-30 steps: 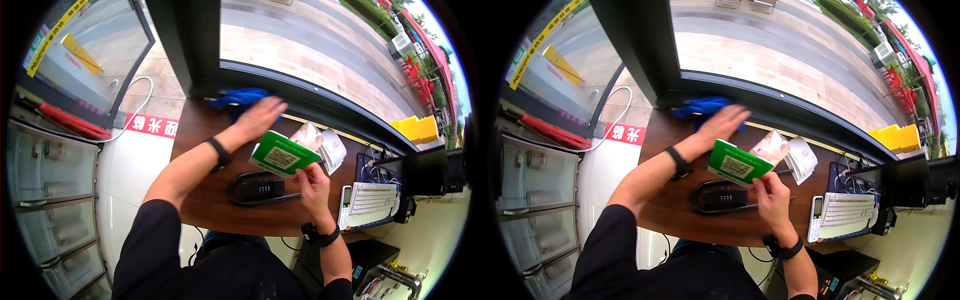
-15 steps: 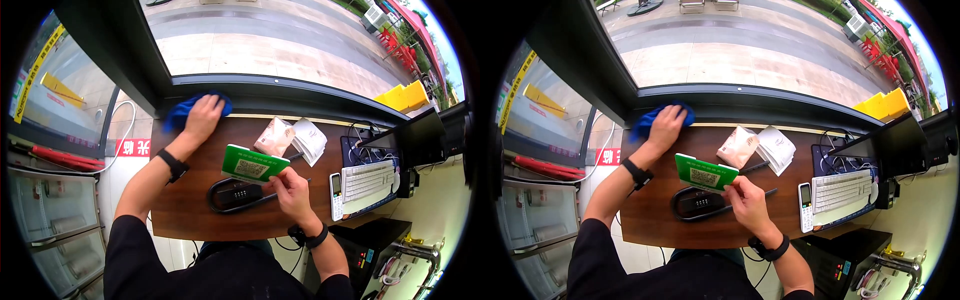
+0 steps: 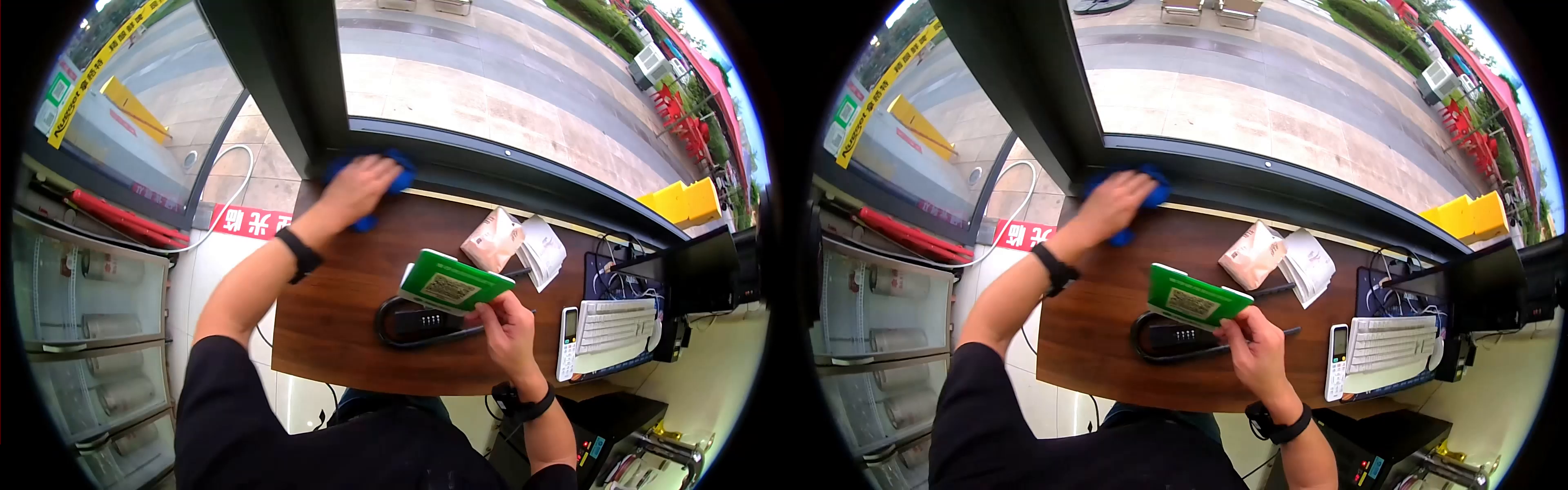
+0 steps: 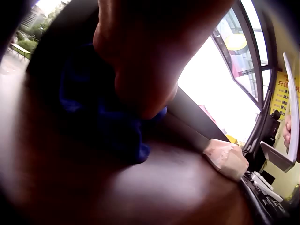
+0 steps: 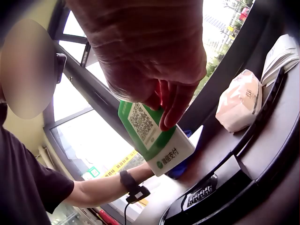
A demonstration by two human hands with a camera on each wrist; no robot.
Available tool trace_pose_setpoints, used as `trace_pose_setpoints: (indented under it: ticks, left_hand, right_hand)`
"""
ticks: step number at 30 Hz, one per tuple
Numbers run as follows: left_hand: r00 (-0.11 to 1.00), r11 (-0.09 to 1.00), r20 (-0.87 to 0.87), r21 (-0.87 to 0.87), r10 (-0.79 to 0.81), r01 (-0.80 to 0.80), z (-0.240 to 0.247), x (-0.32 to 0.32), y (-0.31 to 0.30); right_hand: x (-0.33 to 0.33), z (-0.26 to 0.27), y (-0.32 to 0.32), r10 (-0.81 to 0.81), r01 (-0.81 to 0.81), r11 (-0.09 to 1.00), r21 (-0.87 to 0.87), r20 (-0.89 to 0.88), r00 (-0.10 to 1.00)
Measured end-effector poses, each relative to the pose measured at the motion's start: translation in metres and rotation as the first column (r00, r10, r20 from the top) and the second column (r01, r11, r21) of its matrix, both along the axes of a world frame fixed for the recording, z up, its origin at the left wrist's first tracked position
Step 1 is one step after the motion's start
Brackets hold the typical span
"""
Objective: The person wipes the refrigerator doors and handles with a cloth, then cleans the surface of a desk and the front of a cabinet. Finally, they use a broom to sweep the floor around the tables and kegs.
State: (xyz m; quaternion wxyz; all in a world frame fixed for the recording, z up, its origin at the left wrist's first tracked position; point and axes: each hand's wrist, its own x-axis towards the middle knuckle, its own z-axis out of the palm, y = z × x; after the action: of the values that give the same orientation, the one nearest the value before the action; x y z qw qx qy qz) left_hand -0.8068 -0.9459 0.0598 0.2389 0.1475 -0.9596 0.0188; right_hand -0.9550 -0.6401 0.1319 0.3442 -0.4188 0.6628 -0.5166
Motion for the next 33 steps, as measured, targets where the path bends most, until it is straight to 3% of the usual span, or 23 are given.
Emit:
trace_pose_setpoints:
  ticks: [2, 3, 4, 7, 11, 13, 19, 25, 27, 29, 30, 33]
  left_hand:
    - [0.988, 0.988, 0.062, 0.05, 0.143, -0.146, 0.006, 0.032, -0.009]
    - [0.979, 0.981, 0.073, -0.052, 0.189, -0.185, 0.002, 0.043, -0.013]
    - [0.979, 0.971, 0.059, -0.154, 0.194, -0.183, -0.003, 0.048, -0.017]
    - [0.96, 0.973, 0.172, -0.108, 0.219, -0.203, 0.009, 0.042, -0.013]
    - [0.974, 0.989, 0.214, -0.14, 0.072, -0.042, 0.025, 0.008, 0.001]
    - [0.96, 0.988, 0.267, -0.104, -0.086, 0.118, 0.029, -0.027, 0.017]
    - [0.887, 0.962, 0.417, -0.092, -0.196, 0.256, 0.042, -0.131, 0.055]
    - [0.848, 0.98, 0.503, -0.015, -0.166, 0.2, 0.045, -0.119, 0.064]
    - [0.871, 0.987, 0.473, -0.013, -0.134, 0.158, 0.038, -0.107, 0.065]
    - [0.905, 0.999, 0.425, -0.039, 0.005, 0.013, 0.038, -0.092, 0.061]
    - [0.907, 1.0, 0.421, -0.02, 0.028, -0.021, 0.037, -0.086, 0.053]
    - [0.905, 1.0, 0.426, -0.024, 0.016, -0.006, 0.04, -0.07, 0.042]
  right_hand:
    - [0.0, 0.001, -0.001, 0.033, -0.032, 0.999, 0.018, -0.034, 0.999]
    - [0.001, 0.006, -0.002, 0.047, -0.047, 0.999, 0.004, -0.048, 0.998]
    - [0.002, 0.007, -0.001, 0.042, -0.043, 0.999, -0.014, -0.029, 0.999]
    - [-0.002, 0.006, 0.01, 0.023, -0.023, 0.999, -0.039, 0.007, 1.0]
    - [-0.014, 0.002, 0.033, 0.006, -0.004, 0.999, -0.054, 0.052, 0.999]
    - [-0.023, 0.0, 0.044, 0.044, -0.041, 0.997, -0.065, 0.039, 0.998]
    - [-0.063, 0.009, 0.084, 0.03, -0.029, 0.998, -0.054, 0.025, 0.999]
    - [-0.101, 0.005, 0.121, 0.008, -0.004, 0.998, -0.067, 0.068, 0.998]
    - [-0.107, 0.004, 0.127, 0.022, -0.011, 0.995, -0.096, 0.114, 0.993]
    - [-0.11, -0.001, 0.126, 0.038, -0.033, 0.998, -0.061, 0.084, 0.996]
    - [-0.106, -0.002, 0.123, -0.027, 0.033, 0.995, -0.094, 0.071, 0.997]
    - [-0.096, -0.007, 0.119, -0.055, 0.064, 0.995, -0.079, 0.113, 0.992]
